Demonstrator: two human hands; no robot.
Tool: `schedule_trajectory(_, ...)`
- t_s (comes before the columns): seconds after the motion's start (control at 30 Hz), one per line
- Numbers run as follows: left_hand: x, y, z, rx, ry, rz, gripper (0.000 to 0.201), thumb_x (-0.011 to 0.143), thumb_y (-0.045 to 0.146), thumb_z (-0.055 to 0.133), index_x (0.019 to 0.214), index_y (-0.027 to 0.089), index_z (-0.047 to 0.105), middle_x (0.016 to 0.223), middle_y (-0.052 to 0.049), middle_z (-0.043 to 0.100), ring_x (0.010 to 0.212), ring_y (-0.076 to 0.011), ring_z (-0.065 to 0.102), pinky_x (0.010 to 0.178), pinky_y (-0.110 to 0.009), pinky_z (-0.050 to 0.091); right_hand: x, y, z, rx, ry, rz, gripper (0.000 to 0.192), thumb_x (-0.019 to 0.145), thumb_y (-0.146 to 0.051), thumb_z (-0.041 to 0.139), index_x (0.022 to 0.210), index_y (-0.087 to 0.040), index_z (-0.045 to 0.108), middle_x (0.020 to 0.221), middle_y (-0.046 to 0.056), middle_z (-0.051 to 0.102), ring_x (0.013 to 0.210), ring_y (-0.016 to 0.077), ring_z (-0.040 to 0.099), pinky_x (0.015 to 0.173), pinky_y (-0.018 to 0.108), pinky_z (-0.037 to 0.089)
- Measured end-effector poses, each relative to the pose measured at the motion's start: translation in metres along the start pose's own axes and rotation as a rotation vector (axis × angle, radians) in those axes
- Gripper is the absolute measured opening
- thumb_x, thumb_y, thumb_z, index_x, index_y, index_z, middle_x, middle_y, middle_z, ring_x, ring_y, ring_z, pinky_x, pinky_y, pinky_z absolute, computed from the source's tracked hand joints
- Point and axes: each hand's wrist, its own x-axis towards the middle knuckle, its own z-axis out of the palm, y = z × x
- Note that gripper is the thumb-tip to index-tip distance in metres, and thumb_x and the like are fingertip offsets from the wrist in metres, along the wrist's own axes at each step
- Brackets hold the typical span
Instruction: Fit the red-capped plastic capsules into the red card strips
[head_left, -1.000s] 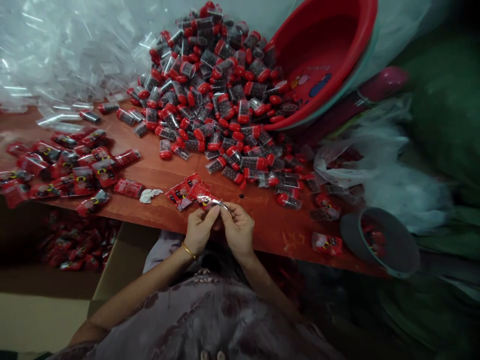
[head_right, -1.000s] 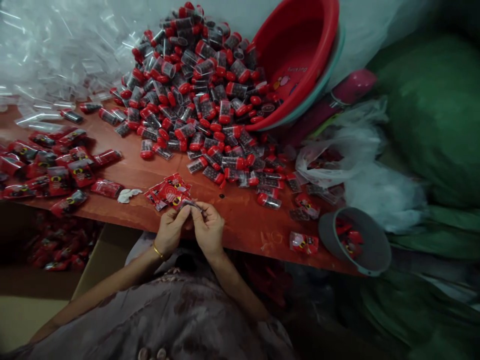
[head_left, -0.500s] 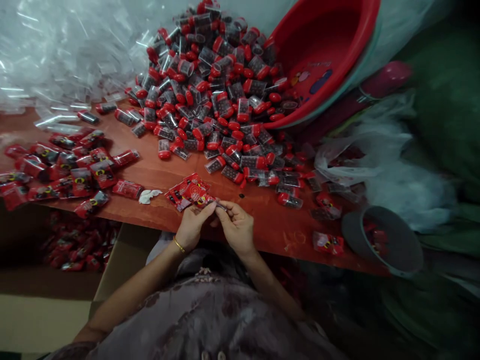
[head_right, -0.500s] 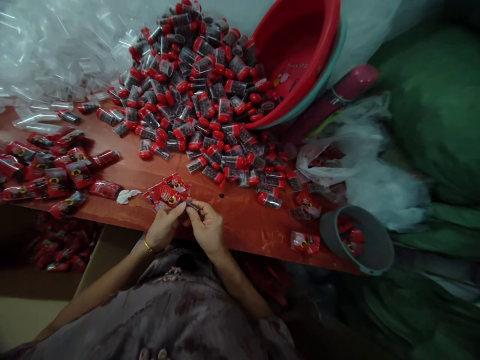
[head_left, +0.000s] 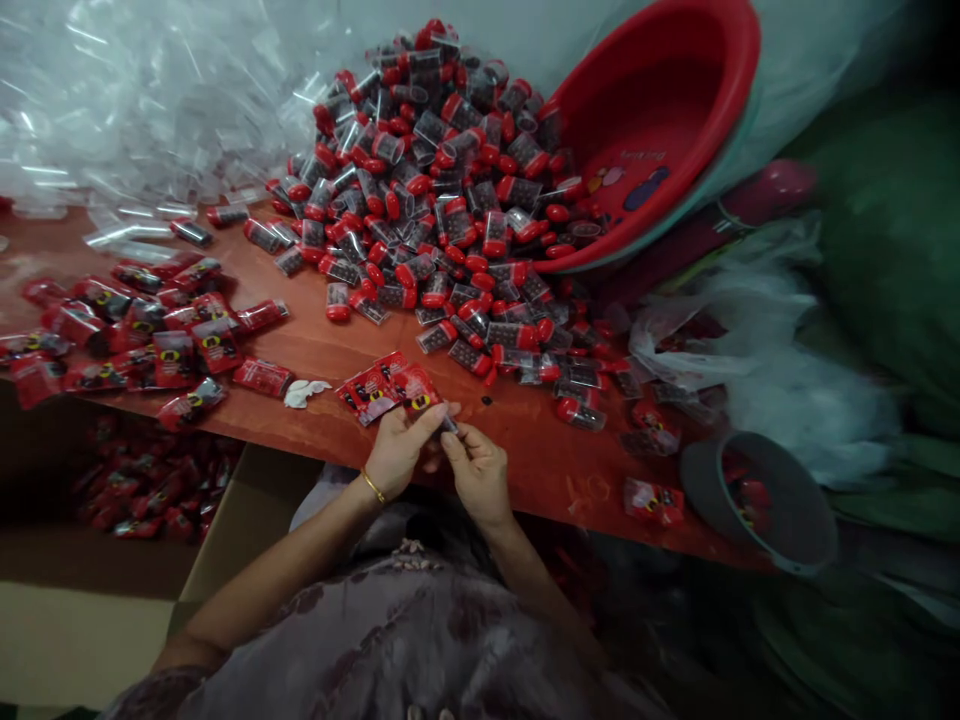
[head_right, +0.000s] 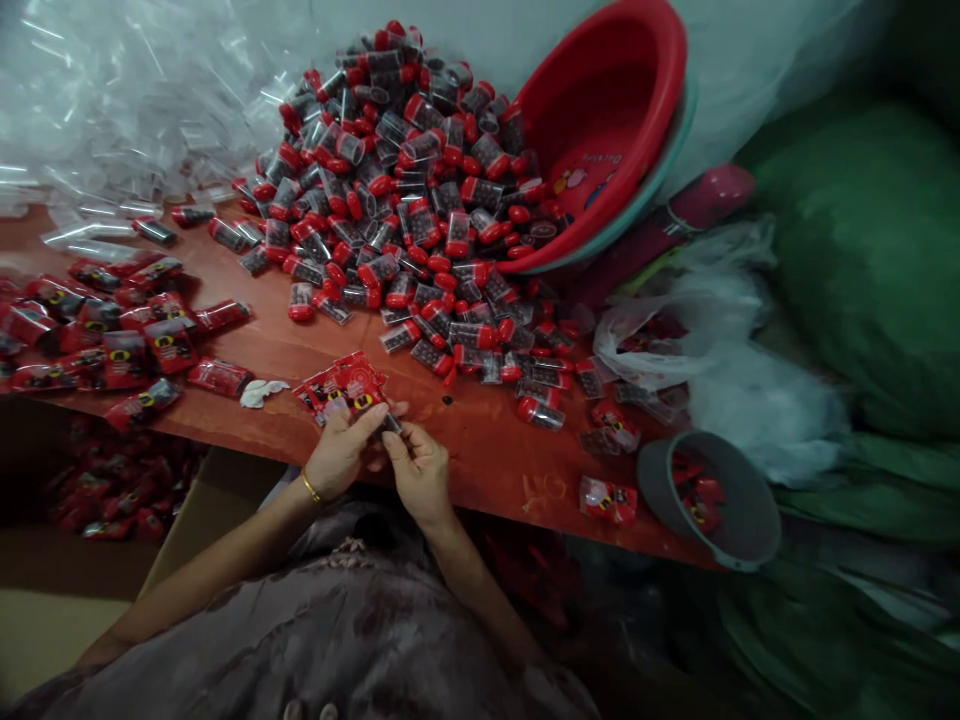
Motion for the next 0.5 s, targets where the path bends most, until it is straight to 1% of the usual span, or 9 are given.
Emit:
schedule_trajectory(0.1, -0.005, -0.005, -0.004, 0.007, -0.034, -0.068, 0.045, 0.064, 0.051, 0.073, 0.083, 0.010, 0.070, 0.046, 0.007, 0.043, 0.038, -0.0031, 0.035, 0.036, -0.017, 0.026, 0.002, 0.002, 0.002, 0.009, 0.011, -0.005, 0.025, 0.081, -0.040, 0.058, 0.068, -0.020, 0.060, 0.057, -0.002, 0.065, 0.047, 0.0119, 0.059, 0.050, 0.023, 0.048)
schedule_trajectory(0.17, -0.006, -0.005, -0.007, -0.016, -0.055, -0.116, 0.047, 0.062, 0.053, 0.073, 0.081, 0.010, 0.070, 0.046, 0.007, 0.042, 0.039, -0.0034, 0.036, 0.038, -0.017, 0.028, 0.006, 0.005, 0.001, 0.040, -0.022, 0.014, 0.028, 0.077, -0.041, 0.062, 0.060, -0.020, 0.057, 0.051, -0.003, 0.062, 0.043, 0.0113, 0.056, 0.047, 0.023, 0.046)
schedule_trajectory(0.27, -0.007, -0.002, -0.011, -0.055, -0.105, -0.127, 0.043, 0.063, 0.052, 0.073, 0.074, 0.010, 0.068, 0.053, 0.003, 0.051, 0.046, -0.0051, 0.043, 0.046, -0.019, 0.035, 0.013, 0.012, 0.002, 0.059, -0.029, -0.019, 0.034, 0.071, -0.041, 0.068, 0.049, -0.020, 0.052, 0.042, -0.005, 0.056, 0.040, 0.0100, 0.051, 0.048, 0.023, 0.045)
schedule_trajectory(0.37, -0.009, -0.002, -0.014, -0.067, -0.148, -0.137, 0.040, 0.067, 0.050, 0.072, 0.079, 0.011, 0.069, 0.065, -0.002, 0.062, 0.060, -0.0093, 0.054, 0.059, -0.022, 0.044, 0.016, 0.018, 0.010, 0.024, 0.009, -0.086, 0.040, 0.070, -0.043, 0.069, 0.044, -0.020, 0.050, 0.040, -0.006, 0.052, 0.041, 0.0092, 0.047, 0.050, 0.023, 0.044)
schedule_trajectory(0.43, -0.010, -0.001, -0.015, -0.067, -0.154, -0.159, 0.041, 0.067, 0.049, 0.072, 0.085, 0.012, 0.069, 0.077, -0.006, 0.068, 0.071, -0.0136, 0.061, 0.067, -0.025, 0.047, 0.017, 0.021, 0.014, -0.043, 0.019, -0.135, 0.040, 0.071, -0.046, 0.068, 0.045, -0.021, 0.051, 0.043, -0.005, 0.053, 0.044, 0.0098, 0.049, 0.052, 0.023, 0.044)
schedule_trajectory(0.5, -0.010, 0.007, -0.021, -0.064, -0.106, -0.169, 0.040, 0.064, 0.046, 0.076, 0.086, 0.013, 0.068, 0.084, -0.008, 0.070, 0.078, -0.0175, 0.064, 0.073, -0.029, 0.050, 0.021, 0.021, 0.009, -0.174, 0.046, -0.182, 0.036, 0.075, -0.048, 0.064, 0.052, -0.021, 0.057, 0.050, -0.004, 0.058, 0.049, 0.0109, 0.053, 0.056, 0.024, 0.046)
